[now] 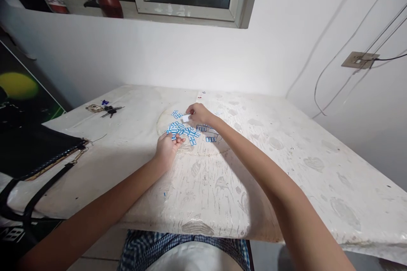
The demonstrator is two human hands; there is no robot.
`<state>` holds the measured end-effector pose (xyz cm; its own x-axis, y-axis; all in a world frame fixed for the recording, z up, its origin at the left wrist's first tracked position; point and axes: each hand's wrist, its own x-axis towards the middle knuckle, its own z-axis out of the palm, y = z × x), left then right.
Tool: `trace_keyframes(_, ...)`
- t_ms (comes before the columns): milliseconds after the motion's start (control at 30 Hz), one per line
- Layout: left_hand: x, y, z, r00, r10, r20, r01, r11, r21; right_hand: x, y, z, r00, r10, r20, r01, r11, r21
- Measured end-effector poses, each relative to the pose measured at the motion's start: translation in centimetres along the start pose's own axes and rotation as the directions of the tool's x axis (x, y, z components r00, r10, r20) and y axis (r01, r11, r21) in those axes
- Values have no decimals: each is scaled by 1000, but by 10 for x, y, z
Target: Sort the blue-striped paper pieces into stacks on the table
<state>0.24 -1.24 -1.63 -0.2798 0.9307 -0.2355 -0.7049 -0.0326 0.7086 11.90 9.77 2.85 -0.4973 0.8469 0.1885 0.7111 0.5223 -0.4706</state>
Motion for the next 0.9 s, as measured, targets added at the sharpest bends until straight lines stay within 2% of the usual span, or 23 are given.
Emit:
trace_keyframes(67, -4, -2, 1, 997, -67, 36, 64, 996, 58, -19, -2, -7, 997, -7, -78, 13, 997, 73)
trace_keyframes(100, -6, -3, 2, 994, -99, 53, 94, 992, 88, -31, -5, -10, 990, -28, -140, 51, 985, 162)
trace_keyframes(167, -10, -5, 2, 984, -136, 113, 120, 983, 143, -55, -11, -12, 951, -143, -276, 219, 937, 273)
trace_keyframes(233, -13, -6, 2, 966, -166, 197, 127, 972, 196, -77, -16, -8, 896, -295, -332, 380, 895, 232)
trace_keyframes(300, -14, -7, 2, 938, -200, 282, 136, 963, 231, -92, -19, -2, 853, -407, -328, 473, 867, 154)
trace_keyframes(400, -16, -8, 1, 905, -251, 344, 171, 954, 246, -102, -18, 9, 799, -515, -311, 548, 836, 22)
trace_keyframes(467, -17, -9, 0, 899, -257, 355, 171, 951, 256, -102, -16, 14, 770, -572, -284, 576, 814, -78)
trace_keyframes(533, -17, -10, -1, 907, -230, 352, 140, 954, 264, -100, -13, 15, 767, -596, -239, 575, 803, -156)
trace_keyframes(567, -17, -10, -1, 917, -206, 341, 117, 958, 263, -98, -10, 14, 785, -575, -229, 547, 818, -178)
trace_keyframes(600, -16, -11, -1, 929, -182, 322, 98, 961, 260, -95, -6, 12, 826, -514, -233, 479, 857, -192)
trace_keyframes(667, -14, -10, -1, 951, -153, 267, 86, 965, 248, -86, 8, 5, 912, -298, -283, 247, 948, -202)
trace_keyframes(700, -13, -10, -1, 959, -145, 242, 86, 967, 239, -80, 17, 0, 941, -140, -307, 79, 976, -203)
trace_keyframes(733, -12, -10, -1, 965, -139, 223, 87, 969, 230, -73, 28, -5, 944, -52, -326, -17, 979, -204)
trace_keyframes(800, -11, -9, 0, 969, -132, 208, 85, 971, 222, -57, 51, -14, 939, 59, -338, -134, 970, -204)
trace_keyframes(900, -11, -9, 0, 973, -127, 194, 84, 973, 217, -31, 77, -20, 944, 177, -280, -238, 950, -201)
